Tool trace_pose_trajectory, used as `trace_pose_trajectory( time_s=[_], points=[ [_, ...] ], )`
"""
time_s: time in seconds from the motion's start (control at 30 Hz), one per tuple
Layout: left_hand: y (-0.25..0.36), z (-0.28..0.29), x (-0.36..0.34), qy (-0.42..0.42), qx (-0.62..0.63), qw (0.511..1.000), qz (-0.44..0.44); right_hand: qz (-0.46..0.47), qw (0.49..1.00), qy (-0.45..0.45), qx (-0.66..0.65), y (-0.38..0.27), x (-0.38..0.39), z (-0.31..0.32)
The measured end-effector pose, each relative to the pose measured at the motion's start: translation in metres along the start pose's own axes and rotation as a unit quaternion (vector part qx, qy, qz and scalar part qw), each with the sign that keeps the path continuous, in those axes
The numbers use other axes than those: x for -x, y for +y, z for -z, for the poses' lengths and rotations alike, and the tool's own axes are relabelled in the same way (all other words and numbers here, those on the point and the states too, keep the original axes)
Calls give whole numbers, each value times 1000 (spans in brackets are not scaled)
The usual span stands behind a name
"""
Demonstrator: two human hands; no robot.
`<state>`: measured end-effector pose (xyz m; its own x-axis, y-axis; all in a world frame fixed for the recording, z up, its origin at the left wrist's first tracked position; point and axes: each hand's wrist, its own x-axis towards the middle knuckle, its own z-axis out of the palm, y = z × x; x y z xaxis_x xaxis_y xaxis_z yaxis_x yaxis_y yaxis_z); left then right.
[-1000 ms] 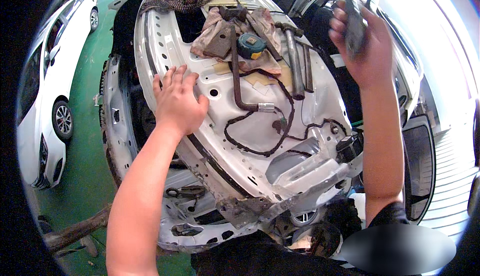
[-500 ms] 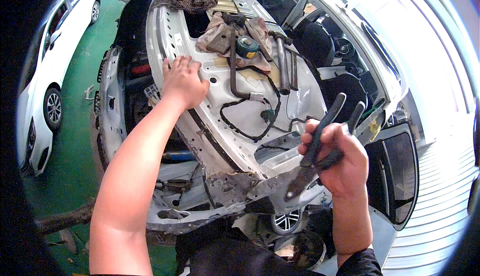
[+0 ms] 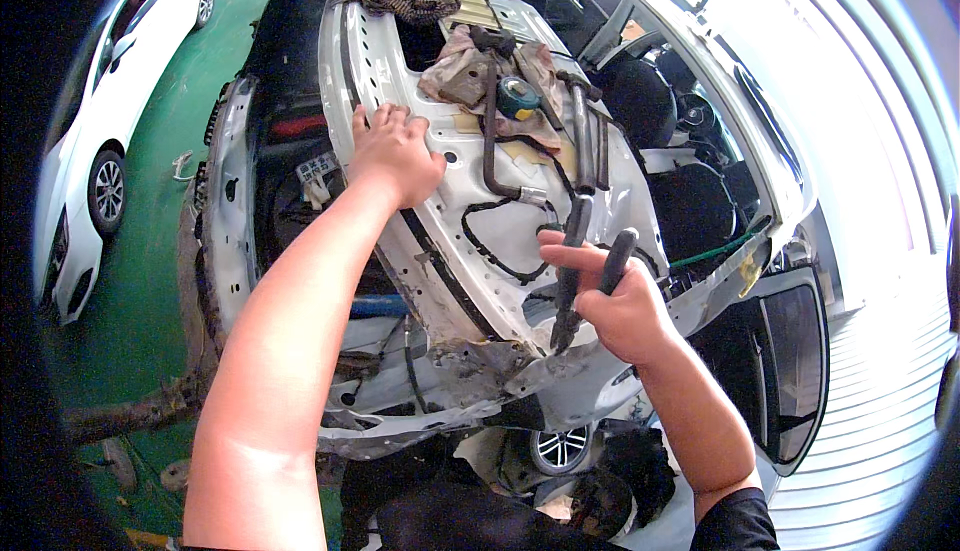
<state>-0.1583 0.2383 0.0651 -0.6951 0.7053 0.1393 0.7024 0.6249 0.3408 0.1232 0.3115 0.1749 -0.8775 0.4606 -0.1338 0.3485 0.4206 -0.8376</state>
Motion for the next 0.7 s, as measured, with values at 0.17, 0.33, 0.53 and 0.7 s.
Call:
trace_pose_trajectory(
  time_s=[0.17, 0.33, 0.53, 0.7],
  points=[
    [2, -2, -1, -1, 7, 1000, 4, -67, 997, -25, 24, 2, -8, -3],
    [-7, -19, -4, 90, -4, 996, -5, -170, 985, -27, 11, -11, -31, -16],
    [3, 0, 0, -3, -3, 1000, 3, -246, 967, -40, 51, 24, -50, -17],
    [1, 0, 0, 3, 5, 1000, 4, -172, 982, -66, -35, 25, -29, -17]
  ],
)
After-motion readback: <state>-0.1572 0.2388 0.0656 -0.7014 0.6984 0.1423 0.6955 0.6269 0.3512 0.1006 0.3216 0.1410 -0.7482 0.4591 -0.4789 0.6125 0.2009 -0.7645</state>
